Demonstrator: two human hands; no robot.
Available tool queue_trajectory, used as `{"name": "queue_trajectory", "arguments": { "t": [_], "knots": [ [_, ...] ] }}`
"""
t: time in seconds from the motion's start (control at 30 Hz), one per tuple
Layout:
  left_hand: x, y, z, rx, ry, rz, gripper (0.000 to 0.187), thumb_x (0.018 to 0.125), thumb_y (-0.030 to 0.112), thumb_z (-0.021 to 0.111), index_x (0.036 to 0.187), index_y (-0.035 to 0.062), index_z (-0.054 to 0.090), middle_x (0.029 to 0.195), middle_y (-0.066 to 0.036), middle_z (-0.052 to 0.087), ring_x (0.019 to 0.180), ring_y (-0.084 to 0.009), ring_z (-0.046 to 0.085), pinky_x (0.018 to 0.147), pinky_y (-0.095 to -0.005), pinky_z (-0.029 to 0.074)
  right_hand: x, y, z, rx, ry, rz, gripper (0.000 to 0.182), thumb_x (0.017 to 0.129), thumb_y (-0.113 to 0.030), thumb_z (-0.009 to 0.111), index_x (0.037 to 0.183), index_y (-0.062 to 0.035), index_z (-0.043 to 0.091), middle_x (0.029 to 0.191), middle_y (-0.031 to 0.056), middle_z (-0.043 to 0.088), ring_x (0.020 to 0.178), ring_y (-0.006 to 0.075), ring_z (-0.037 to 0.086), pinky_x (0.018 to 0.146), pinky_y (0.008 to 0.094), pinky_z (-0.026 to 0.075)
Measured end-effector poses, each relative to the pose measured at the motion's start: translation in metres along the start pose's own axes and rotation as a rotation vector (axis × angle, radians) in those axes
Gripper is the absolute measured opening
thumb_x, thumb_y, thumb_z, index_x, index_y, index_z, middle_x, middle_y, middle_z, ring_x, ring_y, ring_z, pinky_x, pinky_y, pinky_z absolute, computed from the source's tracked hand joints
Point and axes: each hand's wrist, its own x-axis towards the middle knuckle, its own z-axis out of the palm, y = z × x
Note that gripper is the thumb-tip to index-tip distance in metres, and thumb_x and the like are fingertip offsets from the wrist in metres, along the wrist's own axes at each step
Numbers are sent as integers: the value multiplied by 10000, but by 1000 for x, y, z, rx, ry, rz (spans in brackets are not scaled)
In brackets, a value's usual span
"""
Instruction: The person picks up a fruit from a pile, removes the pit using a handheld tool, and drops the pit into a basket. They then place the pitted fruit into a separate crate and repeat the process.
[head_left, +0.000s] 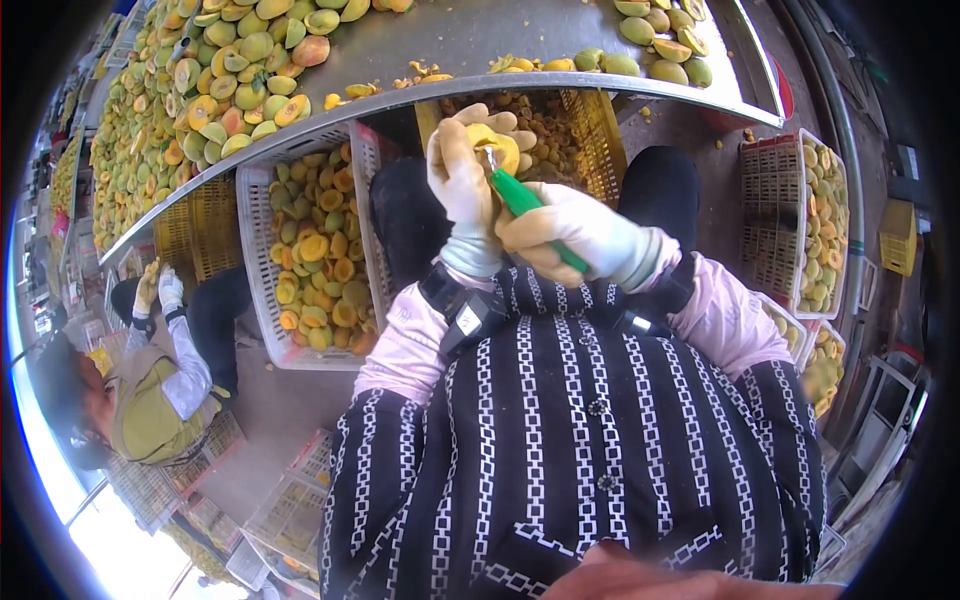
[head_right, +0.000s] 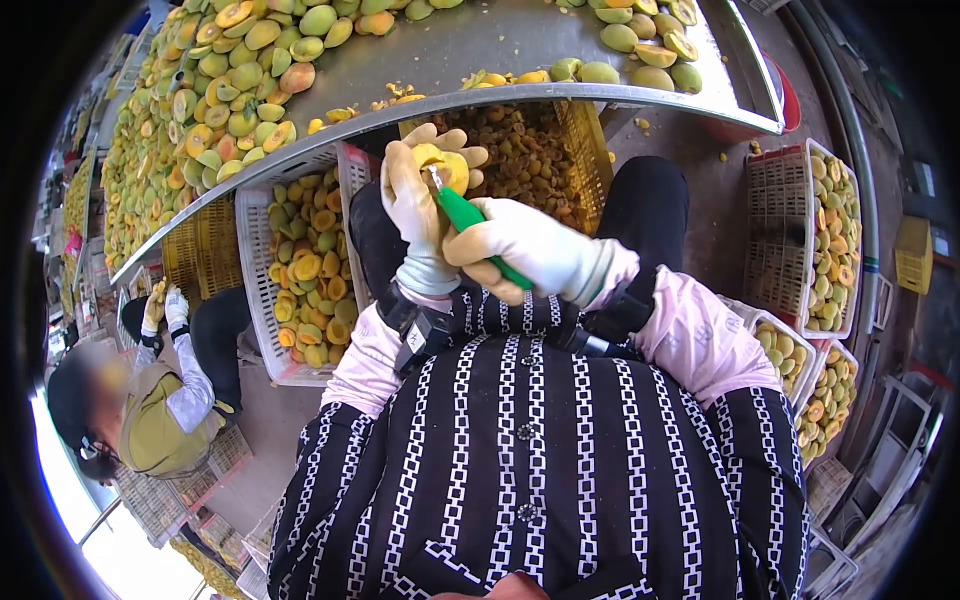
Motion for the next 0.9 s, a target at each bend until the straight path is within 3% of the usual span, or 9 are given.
{"name": "queue_trajectory", "arguments": {
  "t": [0.1, 0.27, 0.4, 0.47, 0.5, 0.53, 0.67, 0.8, 0.9],
  "knots": [
    [9, -29, -26, -473, 48, -217, 479, 959, 476, 479, 1194, 60, 508, 1093, -193, 625, 933, -356, 657, 703, -403, 597, 9, 13, 15, -115, 110, -189, 129, 848, -141, 602, 842, -38, 525, 537, 19, 495, 348, 103, 431, 345, 229, 352],
    [2, -18, -18, -283, 161, -210, 529, 945, 534, 457, 1126, 46, 550, 1072, -142, 642, 944, -368, 640, 810, -420, 550, -1, -15, -29, -312, 627, -263, 335, 889, -304, 602, 1028, -30, 468, 611, 31, 531, 394, 124, 489, 359, 251, 406],
    [2, -9, -26, -394, 49, -269, 511, 955, 487, 462, 1155, 27, 560, 1109, -162, 632, 1043, -383, 606, 881, -455, 527, -20, -43, -71, -436, 544, -239, 360, 908, -380, 574, 994, -35, 513, 635, 34, 538, 413, 119, 487, 390, 263, 427],
    [2, -1, -20, -458, -10, -303, 488, 965, 452, 463, 1171, 20, 561, 1126, -172, 626, 1087, -387, 588, 911, -467, 516, -11, -49, -111, -718, 700, -193, 361, 897, -367, 570, 958, -13, 540, 679, 114, 603, 453, 189, 567, 453, 326, 486],
    [1, 6, -16, -500, -35, -316, 458, 969, 437, 467, 1182, 41, 551, 1118, -151, 619, 1088, -361, 587, 921, -460, 507, 8, -37, -162, -1587, 1030, -472, 345, 877, -332, 573, 961, 2, 553, 748, 196, 651, 568, 297, 645, 551, 402, 527],
    [-1, 14, -15, -541, -55, -327, 428, 973, 422, 470, 1193, 62, 541, 1110, -130, 612, 1089, -336, 587, 931, -454, 497, 2, -41, -148, -1738, 1195, -373, 318, 861, -306, 580, 958, -3, 564, 798, 234, 658, 698, 375, 658, 626, 460, 526],
    [-7, 38, -18, -657, -74, -338, 420, 965, 351, 518, 1196, 1, 533, 1175, -203, 580, 1169, -373, 536, 1011, -464, 464, 3, -40, -183, -1653, 1280, -511, 343, 872, -314, 581, 1036, -16, 530, 805, 226, 659, 654, 375, 653, 599, 463, 520],
    [-9, 39, -29, -777, -15, -398, 447, 966, 329, 516, 1202, -51, 513, 1231, -262, 544, 1223, -428, 482, 1034, -469, 456, -14, -65, -144, -808, 1019, -240, 369, 886, -344, 573, 1027, -5, 535, 791, 224, 659, 638, 366, 655, 595, 456, 524],
    [-10, 35, -34, -819, -42, -447, 447, 981, 339, 469, 1222, -36, 509, 1274, -253, 531, 1236, -437, 470, 1002, -481, 482, -9, -41, -180, -1803, 1259, -512, 341, 871, -359, 588, 955, -28, 578, 682, 190, 646, 639, 372, 652, 601, 459, 528]
  ]
}}
